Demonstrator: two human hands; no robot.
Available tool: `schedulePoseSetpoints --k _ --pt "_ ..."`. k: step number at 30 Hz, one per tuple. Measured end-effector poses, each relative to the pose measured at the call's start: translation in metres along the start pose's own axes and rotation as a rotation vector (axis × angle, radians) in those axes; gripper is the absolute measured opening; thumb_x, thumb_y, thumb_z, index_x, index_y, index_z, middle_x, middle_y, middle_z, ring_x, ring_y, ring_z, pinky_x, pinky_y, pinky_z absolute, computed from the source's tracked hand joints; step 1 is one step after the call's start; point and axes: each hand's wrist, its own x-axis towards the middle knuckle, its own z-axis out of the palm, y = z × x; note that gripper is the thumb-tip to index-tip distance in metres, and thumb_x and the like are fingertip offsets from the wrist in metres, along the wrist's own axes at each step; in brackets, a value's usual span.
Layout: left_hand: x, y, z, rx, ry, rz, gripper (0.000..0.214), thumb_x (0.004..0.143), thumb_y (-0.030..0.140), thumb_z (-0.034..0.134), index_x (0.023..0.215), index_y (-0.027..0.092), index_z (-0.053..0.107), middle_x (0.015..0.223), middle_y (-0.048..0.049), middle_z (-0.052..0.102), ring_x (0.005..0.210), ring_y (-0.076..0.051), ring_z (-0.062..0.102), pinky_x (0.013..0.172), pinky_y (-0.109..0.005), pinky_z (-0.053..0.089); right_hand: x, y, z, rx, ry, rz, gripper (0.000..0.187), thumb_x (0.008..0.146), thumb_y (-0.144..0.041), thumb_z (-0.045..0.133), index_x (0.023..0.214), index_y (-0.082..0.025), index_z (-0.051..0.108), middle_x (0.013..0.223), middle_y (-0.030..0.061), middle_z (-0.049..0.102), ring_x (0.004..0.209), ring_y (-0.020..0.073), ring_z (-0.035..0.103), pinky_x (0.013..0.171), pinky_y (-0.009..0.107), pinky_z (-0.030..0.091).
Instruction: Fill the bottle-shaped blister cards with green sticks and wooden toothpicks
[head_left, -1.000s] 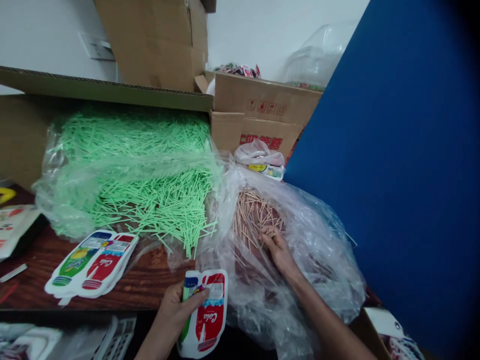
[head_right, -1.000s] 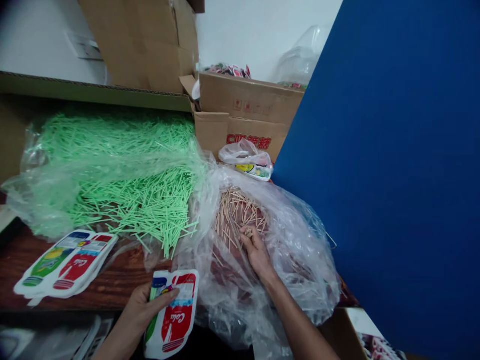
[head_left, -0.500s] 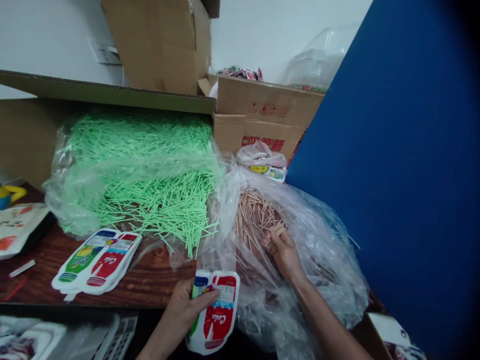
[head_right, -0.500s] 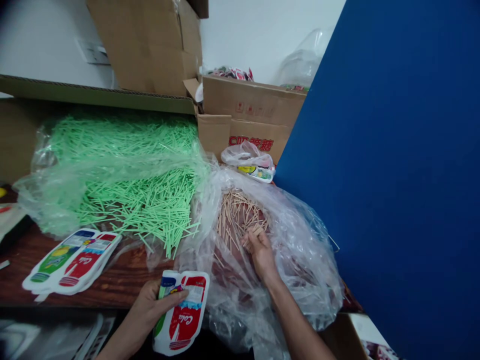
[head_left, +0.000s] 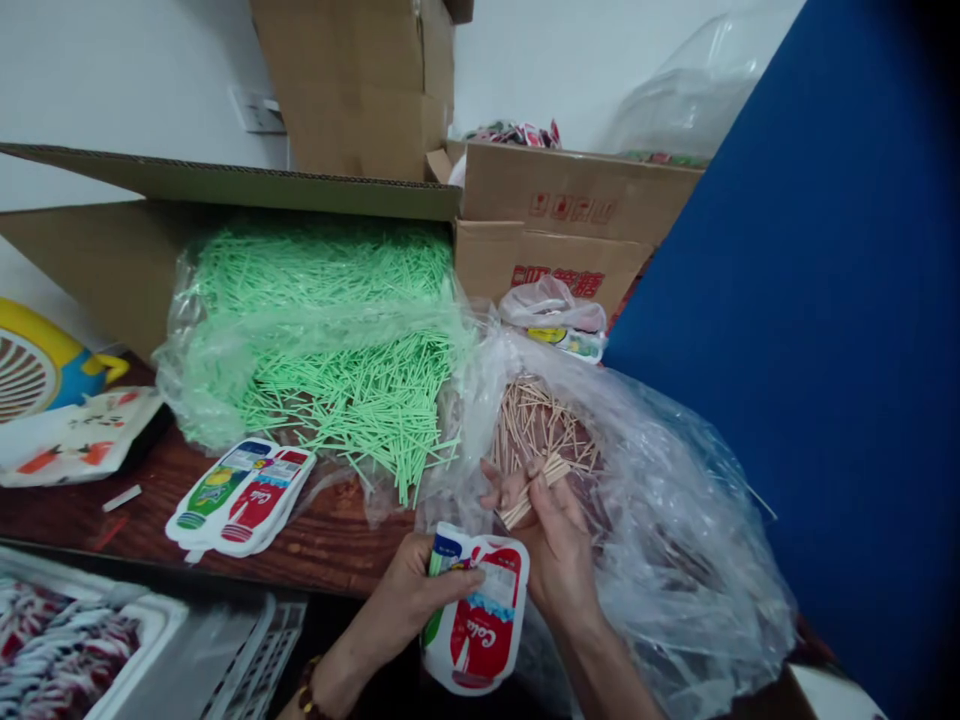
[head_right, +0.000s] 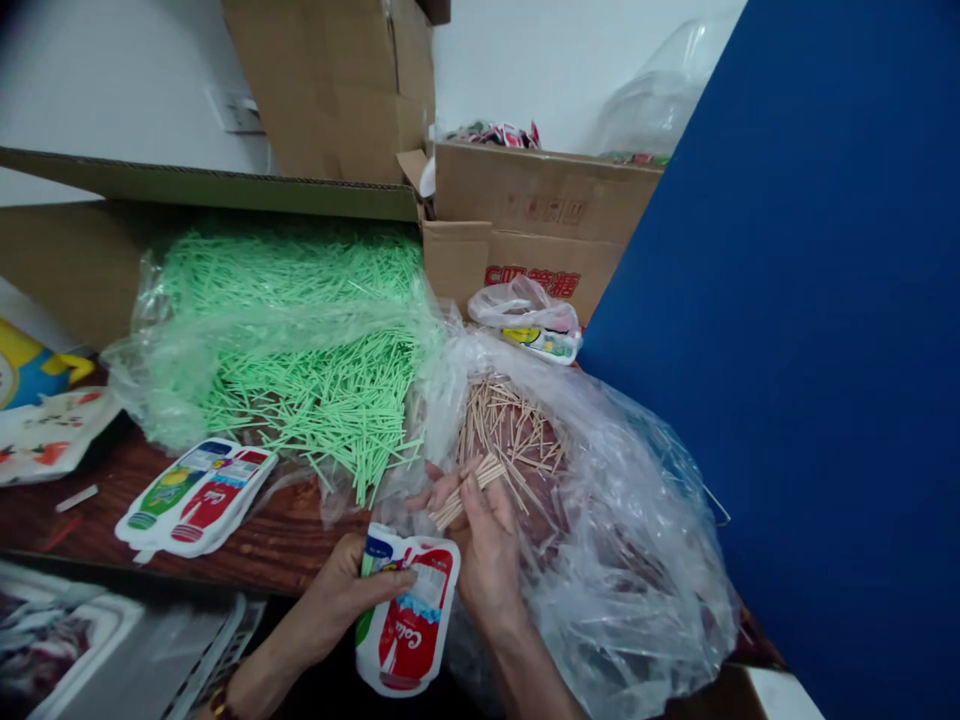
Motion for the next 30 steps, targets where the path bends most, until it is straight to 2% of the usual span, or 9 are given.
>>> schedulePoseSetpoints --k 4,8,13,17,20,24,27,30 --pt "0.003 -0.001 0.0 -0.045 -0.011 0.025 0.017 0.074 0.027 0.074 0.074 0.011 0.068 0.064 0.0005 0.064 0.056 -0.01 0.051 0.059 -0.021 0.041 -0.01 0.001 0.002 -0.048 0.028 0.062 0.007 0.087 -0.03 0.059 0.089 -0.023 0.059 0.071 -0.0024 0.063 0.081 0.0168 0.067 0.088 0.036 0.05" --pt "0.005 0.002 0.003 -0.095 -0.033 0.056 0.014 0.073 0.025 0.074 0.077 0.013 0.068 0.07 0.0008 0.064 0.064 -0.011 0.053 0.065 -0.022 0.043 -0.015 0.004 0.003 -0.053 0.077 0.097 0.01 0.086 -0.032 0.061 0.089 -0.024 0.057 0.074 -0.0028 0.065 0.078 0.0163 0.068 0.08 0.032 0.053" --pt "0.005 0.004 0.004 -0.116 -0.035 0.049 0.015 0.073 0.025 0.074 0.08 0.013 0.069 0.074 0.0003 0.066 0.065 -0.012 0.055 0.067 -0.023 0.044 -0.014 0.008 0.002 -0.079 0.099 0.096 0.013 0.083 -0.033 0.063 0.09 -0.024 0.056 0.069 -0.0034 0.065 0.079 0.0178 0.069 0.08 0.033 0.053" --pt "0.004 0.003 0.003 -0.106 -0.003 0.043 0.016 0.071 0.026 0.075 0.079 0.013 0.07 0.071 0.0003 0.068 0.063 -0.012 0.056 0.066 -0.022 0.044 -0.015 0.01 -0.002 -0.112 0.093 0.102 0.013 0.082 -0.032 0.064 0.088 -0.025 0.056 0.068 -0.0031 0.065 0.088 0.0202 0.068 0.084 0.035 0.052" --pt "0.004 0.004 0.001 -0.093 0.009 0.025 0.017 0.071 0.027 0.075 0.076 0.012 0.071 0.069 -0.0012 0.069 0.059 -0.013 0.058 0.062 -0.023 0.045 -0.017 0.01 -0.006 -0.126 0.079 0.104 0.01 0.085 -0.032 0.062 0.087 -0.024 0.056 0.08 0.0 0.069 0.101 0.0218 0.065 0.089 0.036 0.05" --pt "0.005 0.009 0.0 -0.083 0.024 0.038 0.015 0.072 0.026 0.075 0.078 0.013 0.072 0.073 -0.0015 0.072 0.062 -0.012 0.06 0.065 -0.022 0.046 -0.02 0.01 -0.012 -0.2 -0.033 0.173 0.01 0.085 -0.031 0.061 0.087 -0.022 0.059 0.107 0.0057 0.07 0.115 0.0219 0.057 0.095 0.036 0.046" --pt "0.007 0.01 -0.002 -0.042 0.028 0.057 0.016 0.073 0.026 0.075 0.081 0.012 0.072 0.075 -0.0026 0.073 0.064 -0.013 0.061 0.066 -0.023 0.047 -0.019 0.009 -0.015 -0.201 -0.044 0.196 0.011 0.084 -0.031 0.063 0.087 -0.021 0.06 0.111 0.0069 0.069 0.106 0.0207 0.062 0.089 0.033 0.049" --pt "0.007 0.009 -0.005 -0.016 0.019 0.042 0.017 0.073 0.027 0.074 0.08 0.011 0.073 0.074 -0.0035 0.073 0.062 -0.014 0.061 0.065 -0.023 0.047 -0.018 0.007 -0.016 -0.115 0.034 0.196 0.012 0.083 -0.032 0.064 0.089 -0.022 0.059 0.099 0.0052 0.073 0.091 0.0197 0.067 0.08 0.033 0.053"
